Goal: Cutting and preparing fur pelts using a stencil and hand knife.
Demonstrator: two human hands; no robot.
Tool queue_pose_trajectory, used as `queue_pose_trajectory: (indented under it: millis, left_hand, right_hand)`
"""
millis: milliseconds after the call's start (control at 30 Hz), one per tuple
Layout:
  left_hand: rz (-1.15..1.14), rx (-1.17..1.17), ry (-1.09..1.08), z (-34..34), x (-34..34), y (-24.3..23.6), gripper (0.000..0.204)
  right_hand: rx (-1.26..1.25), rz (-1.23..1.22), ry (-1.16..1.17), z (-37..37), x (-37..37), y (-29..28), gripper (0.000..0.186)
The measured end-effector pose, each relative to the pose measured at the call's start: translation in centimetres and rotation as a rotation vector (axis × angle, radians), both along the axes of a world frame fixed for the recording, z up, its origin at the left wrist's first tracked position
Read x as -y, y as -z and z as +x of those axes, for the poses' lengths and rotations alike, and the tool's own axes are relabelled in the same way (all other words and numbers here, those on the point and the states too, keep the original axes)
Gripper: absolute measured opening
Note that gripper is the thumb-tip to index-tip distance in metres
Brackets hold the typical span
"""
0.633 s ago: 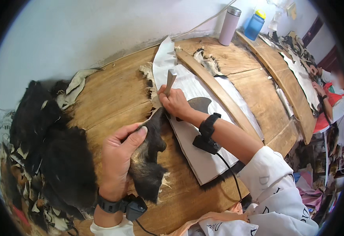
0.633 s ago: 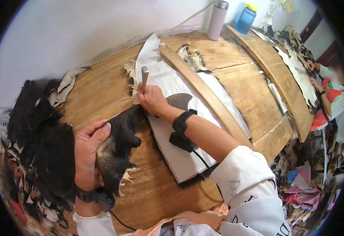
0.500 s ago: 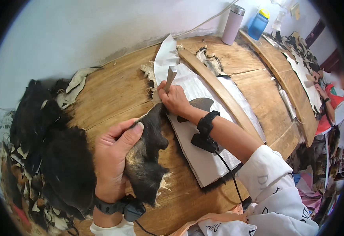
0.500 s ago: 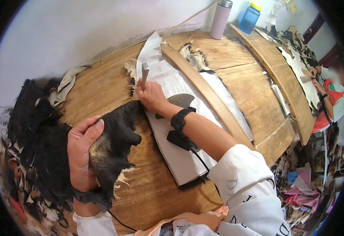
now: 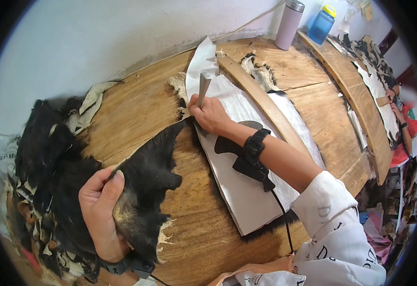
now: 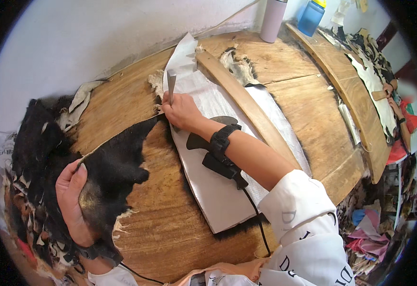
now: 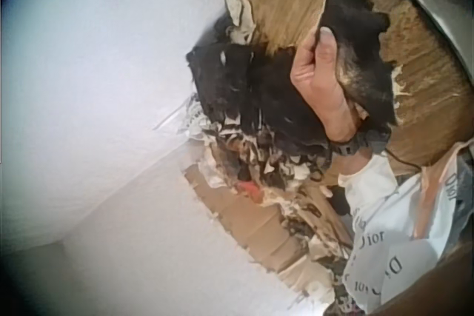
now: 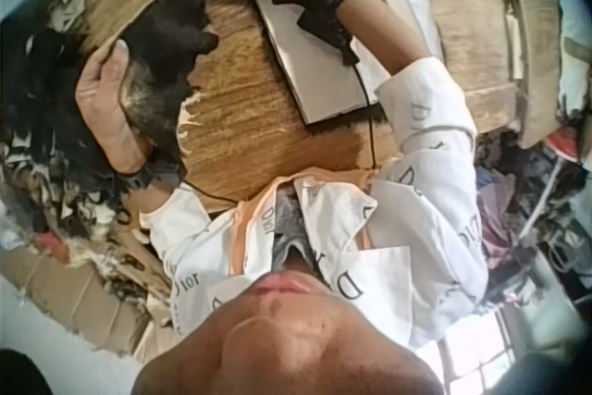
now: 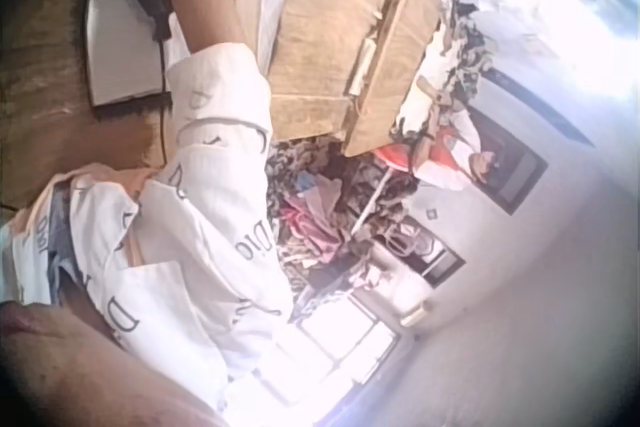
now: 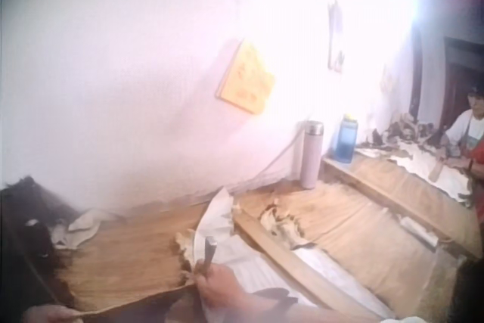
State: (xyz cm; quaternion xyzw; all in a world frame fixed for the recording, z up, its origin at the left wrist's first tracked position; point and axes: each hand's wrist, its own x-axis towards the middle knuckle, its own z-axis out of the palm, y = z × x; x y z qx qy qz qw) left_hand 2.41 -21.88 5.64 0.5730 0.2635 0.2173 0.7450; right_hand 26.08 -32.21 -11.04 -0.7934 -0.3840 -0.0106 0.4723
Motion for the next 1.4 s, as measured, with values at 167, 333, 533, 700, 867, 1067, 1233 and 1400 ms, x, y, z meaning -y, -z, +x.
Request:
queue_pose_trajectory:
  millis: [167,333,533,700,867,1067,1233,1400]
  left_hand:
    - [0.045,0.007,-0.077,-0.8,0.7,-0.1,0.013]
    - [0.151,-0.013,-0.065,-2.2,0.9,-0.5,0.013]
    - [0.114,-0.068,-0.061,-3.5,1.7,-0.5,0.013]
    - [0.224,-0.235,-0.241,-5.8,0.5,-0.1,0.018]
    - [0.159,-0.402,-0.081,-9.0,-5.3,10.2,0.018]
    - [0.182,-0.379,-0.017,-10.7,-5.6,9.2,0.017]
    - [0.219,-0.299,0.037,-9.3,-4.8,8.3,0.02]
    - [1.457,-0.174,0.04,-7.3,-0.6,2.5,0.023]
  right_hand:
    - [0.063,-0.038,0.0,1.1,0.5,-0.2,0.017]
    - [0.092,0.026,0.016,1.4,-0.9,0.5,0.016]
    - [0.015,-0.046,0.097,3.2,-1.1,1.1,0.025]
    - [-0.04,-0.21,0.211,3.5,-2.6,1.2,0.036]
    - [0.398,-0.148,-0.06,5.5,1.1,1.5,0.023]
    - [-0.425,-0.234,0.002,-2.3,3.1,-9.0,0.03]
    - [-0.971,0.282,-0.14,-0.6,8.3,-8.2,0.024]
    - [-1.217,1.223,-0.056,-4.0,10.4,-10.1,0.016]
